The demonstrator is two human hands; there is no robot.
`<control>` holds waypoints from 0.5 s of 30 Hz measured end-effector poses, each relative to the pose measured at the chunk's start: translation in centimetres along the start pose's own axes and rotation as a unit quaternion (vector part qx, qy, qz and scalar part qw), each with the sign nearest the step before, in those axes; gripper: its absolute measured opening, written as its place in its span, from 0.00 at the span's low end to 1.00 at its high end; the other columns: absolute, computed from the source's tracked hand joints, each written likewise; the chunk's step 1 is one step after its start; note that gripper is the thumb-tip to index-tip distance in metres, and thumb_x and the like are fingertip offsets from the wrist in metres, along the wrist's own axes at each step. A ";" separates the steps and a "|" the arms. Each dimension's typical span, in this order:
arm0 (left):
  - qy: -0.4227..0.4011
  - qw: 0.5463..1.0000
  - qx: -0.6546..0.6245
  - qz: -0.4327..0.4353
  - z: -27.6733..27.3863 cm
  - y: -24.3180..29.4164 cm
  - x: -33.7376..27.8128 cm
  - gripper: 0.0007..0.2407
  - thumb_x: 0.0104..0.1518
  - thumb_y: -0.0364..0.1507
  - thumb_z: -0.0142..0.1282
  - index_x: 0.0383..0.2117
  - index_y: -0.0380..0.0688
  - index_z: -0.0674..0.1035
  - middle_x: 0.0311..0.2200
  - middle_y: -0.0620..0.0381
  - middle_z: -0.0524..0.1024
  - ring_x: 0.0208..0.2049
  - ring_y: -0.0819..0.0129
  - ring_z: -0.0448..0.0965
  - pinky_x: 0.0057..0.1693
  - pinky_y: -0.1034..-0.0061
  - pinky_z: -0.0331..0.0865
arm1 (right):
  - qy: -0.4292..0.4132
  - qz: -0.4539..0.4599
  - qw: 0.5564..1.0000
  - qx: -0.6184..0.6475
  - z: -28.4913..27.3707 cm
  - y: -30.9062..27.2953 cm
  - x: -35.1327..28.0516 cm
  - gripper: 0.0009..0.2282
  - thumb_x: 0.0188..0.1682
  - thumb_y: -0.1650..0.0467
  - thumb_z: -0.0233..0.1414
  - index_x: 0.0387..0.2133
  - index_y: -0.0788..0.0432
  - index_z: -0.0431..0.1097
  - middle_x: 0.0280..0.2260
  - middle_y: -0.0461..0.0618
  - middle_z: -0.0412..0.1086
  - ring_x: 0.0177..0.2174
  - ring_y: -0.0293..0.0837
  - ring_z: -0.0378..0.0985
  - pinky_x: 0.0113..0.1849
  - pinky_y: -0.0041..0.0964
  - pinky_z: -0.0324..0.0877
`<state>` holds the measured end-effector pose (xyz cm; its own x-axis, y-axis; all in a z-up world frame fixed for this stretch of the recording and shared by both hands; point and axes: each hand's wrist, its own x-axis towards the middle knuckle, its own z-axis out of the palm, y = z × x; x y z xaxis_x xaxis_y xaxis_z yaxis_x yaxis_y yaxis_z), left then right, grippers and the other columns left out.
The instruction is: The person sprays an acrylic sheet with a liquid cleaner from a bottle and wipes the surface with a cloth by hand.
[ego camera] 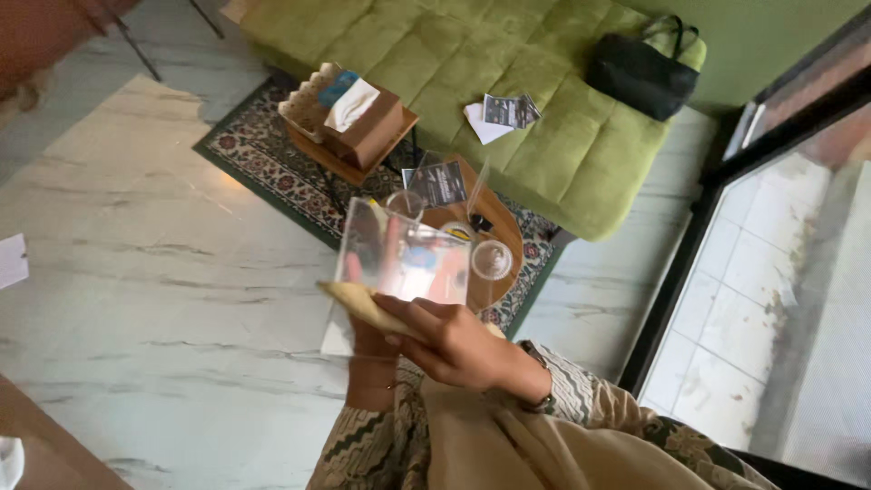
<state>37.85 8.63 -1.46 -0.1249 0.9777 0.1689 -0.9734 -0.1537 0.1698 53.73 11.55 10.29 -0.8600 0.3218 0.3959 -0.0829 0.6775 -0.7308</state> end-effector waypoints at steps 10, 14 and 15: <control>-0.021 0.985 -0.137 -0.103 1.3 1.5 -4.8 0.36 0.60 0.67 0.28 0.75 0.75 0.52 0.75 0.35 0.47 0.73 0.31 0.50 0.69 0.23 0.45 | 0.347 0.177 0.886 0.252 -2.2 9.8 -3.7 0.17 0.59 0.67 0.50 0.57 0.66 0.63 0.43 0.49 0.71 0.42 0.35 0.72 0.43 0.32 0.71; -0.008 0.986 -0.141 -0.085 -0.8 2.7 -6.3 0.37 0.58 0.68 0.27 0.76 0.77 0.49 0.75 0.33 0.44 0.73 0.26 0.42 0.67 0.18 0.41 | 0.488 0.251 0.818 0.175 -5.1 24.4 -7.4 0.16 0.61 0.64 0.47 0.55 0.63 0.63 0.43 0.49 0.70 0.42 0.35 0.69 0.44 0.30 0.69; -0.024 0.985 -0.148 -0.082 -1.2 2.9 -6.6 0.37 0.58 0.68 0.27 0.76 0.78 0.48 0.76 0.32 0.43 0.74 0.26 0.40 0.68 0.17 0.39 | 0.491 0.259 0.810 0.189 -5.4 28.2 -8.6 0.16 0.61 0.63 0.48 0.55 0.64 0.64 0.43 0.49 0.70 0.41 0.36 0.69 0.44 0.31 0.69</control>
<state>35.57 1.89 -3.27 0.0409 0.9768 0.2102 -0.9940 0.0611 -0.0908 61.46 31.42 -10.71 -0.0280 0.9948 0.0980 -0.1465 0.0928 -0.9848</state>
